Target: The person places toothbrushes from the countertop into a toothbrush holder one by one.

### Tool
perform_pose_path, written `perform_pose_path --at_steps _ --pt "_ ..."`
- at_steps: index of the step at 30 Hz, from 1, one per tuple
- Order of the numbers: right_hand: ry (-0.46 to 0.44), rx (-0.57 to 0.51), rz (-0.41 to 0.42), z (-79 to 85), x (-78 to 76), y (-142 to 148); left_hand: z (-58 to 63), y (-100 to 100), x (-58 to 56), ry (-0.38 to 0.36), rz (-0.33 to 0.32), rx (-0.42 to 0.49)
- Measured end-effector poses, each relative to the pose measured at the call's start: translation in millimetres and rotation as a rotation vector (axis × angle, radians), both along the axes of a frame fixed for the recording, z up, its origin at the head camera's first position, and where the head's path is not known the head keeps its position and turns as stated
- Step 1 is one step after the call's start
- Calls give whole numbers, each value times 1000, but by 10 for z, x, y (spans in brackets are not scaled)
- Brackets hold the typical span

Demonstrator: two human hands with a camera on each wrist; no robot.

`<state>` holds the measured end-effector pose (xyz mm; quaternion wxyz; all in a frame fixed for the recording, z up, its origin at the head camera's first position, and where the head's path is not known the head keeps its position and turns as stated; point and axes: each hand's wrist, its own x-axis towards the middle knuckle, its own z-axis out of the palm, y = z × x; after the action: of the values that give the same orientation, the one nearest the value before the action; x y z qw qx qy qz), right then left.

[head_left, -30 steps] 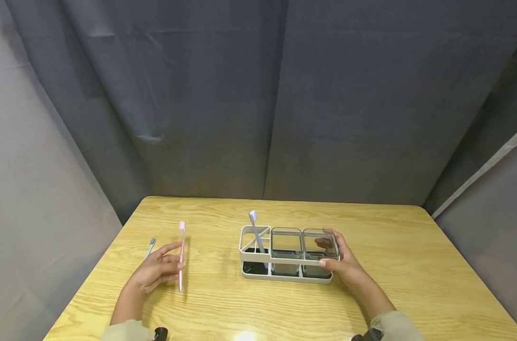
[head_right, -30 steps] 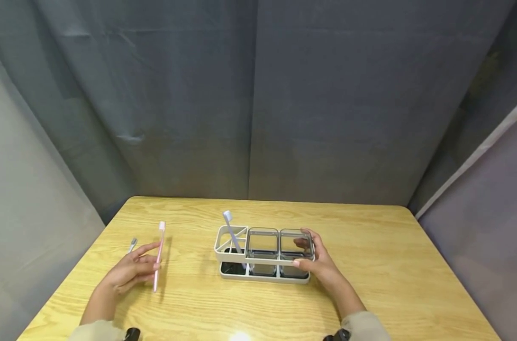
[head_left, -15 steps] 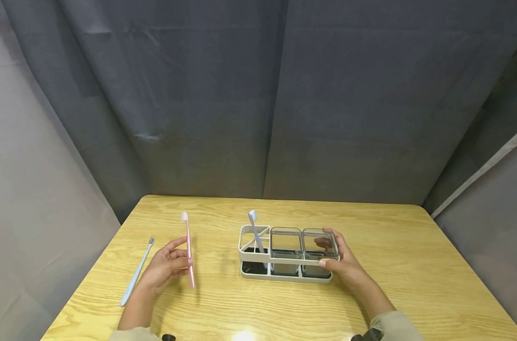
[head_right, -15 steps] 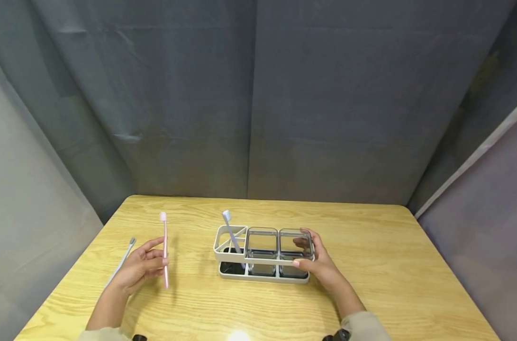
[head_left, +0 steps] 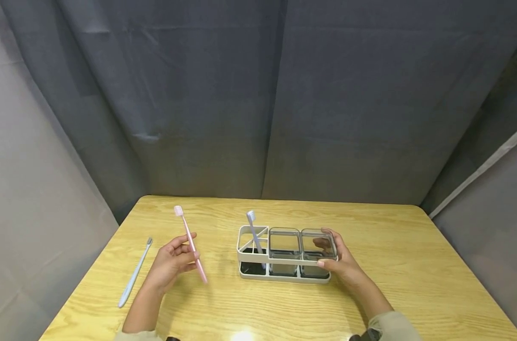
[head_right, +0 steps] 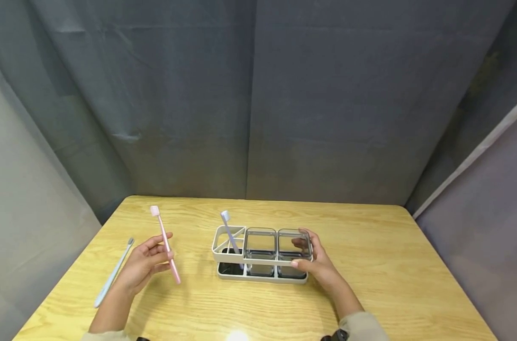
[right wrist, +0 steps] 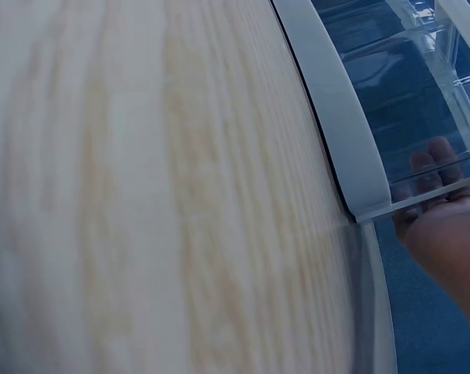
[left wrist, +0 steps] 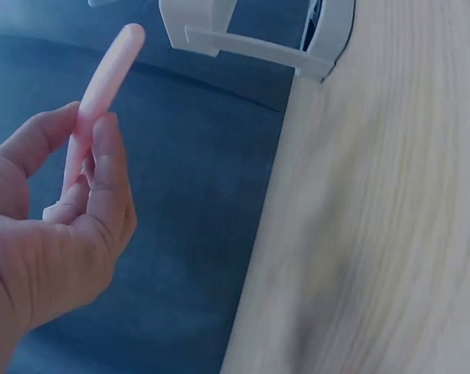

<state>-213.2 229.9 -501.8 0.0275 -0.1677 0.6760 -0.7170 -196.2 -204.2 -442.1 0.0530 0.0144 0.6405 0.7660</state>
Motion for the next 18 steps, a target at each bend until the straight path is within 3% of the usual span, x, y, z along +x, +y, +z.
perform_pose_path --at_steps 7,18 --pt "24 10 5 2 -6 -4 82 74 49 2 -23 -3" --pt "25 12 -2 -12 -13 -2 195 223 99 78 37 -41"
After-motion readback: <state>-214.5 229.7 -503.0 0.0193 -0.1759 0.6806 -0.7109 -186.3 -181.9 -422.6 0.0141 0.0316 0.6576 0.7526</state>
